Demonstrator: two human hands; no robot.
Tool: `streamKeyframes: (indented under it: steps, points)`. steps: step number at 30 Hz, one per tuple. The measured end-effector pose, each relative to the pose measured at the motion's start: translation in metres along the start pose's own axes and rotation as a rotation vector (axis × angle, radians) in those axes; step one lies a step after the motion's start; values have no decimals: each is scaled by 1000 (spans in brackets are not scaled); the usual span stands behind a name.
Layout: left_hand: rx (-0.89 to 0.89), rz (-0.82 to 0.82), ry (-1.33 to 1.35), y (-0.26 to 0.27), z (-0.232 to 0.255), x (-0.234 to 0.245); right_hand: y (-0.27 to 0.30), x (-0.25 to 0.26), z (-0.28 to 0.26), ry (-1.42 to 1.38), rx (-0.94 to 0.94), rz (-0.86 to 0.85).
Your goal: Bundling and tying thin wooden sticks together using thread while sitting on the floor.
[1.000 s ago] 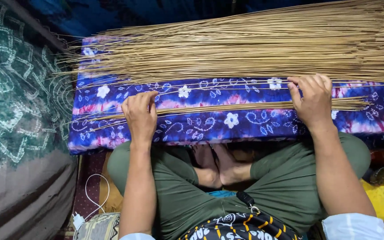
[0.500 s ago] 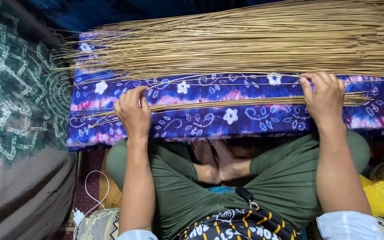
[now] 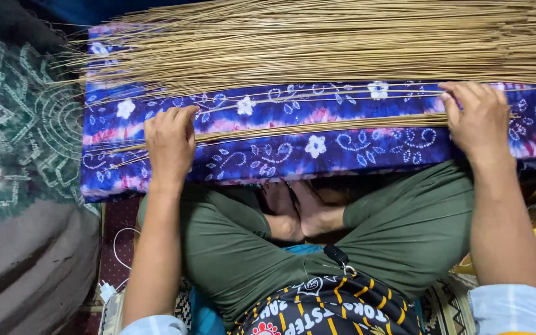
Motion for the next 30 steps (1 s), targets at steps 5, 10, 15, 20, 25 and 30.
streamKeyframes:
  steps: [5, 10, 15, 20, 25, 30]
  points:
    - [-79, -116, -75, 5, -24, 4, 10, 2, 34, 70, 28, -1]
    - [-111, -154, 57, 4, -32, 7, 14, -9, 56, 127, 48, -3]
    - [-74, -427, -43, 5, -50, -47, 1, -39, 51, 119, -49, -292]
    - [-56, -485, -33, 11, -60, -81, 0, -55, 35, 0, -76, -484]
    - [-111, -505, -42, 5, -51, -92, -13, -58, 17, 25, -86, -605]
    - [-195, -460, 25, 0, -46, -101, -24, -57, -33, -98, 106, -543]
Point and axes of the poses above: each hand's wrist, its own y-axis away from the middle knuckle, its own x-axis out of the back of the hand, z = x × y, the point moved 3 cm from there along -y, towards the middle knuckle, and after that the axes turned 8 degrees about -z, right-handed, at the moved point
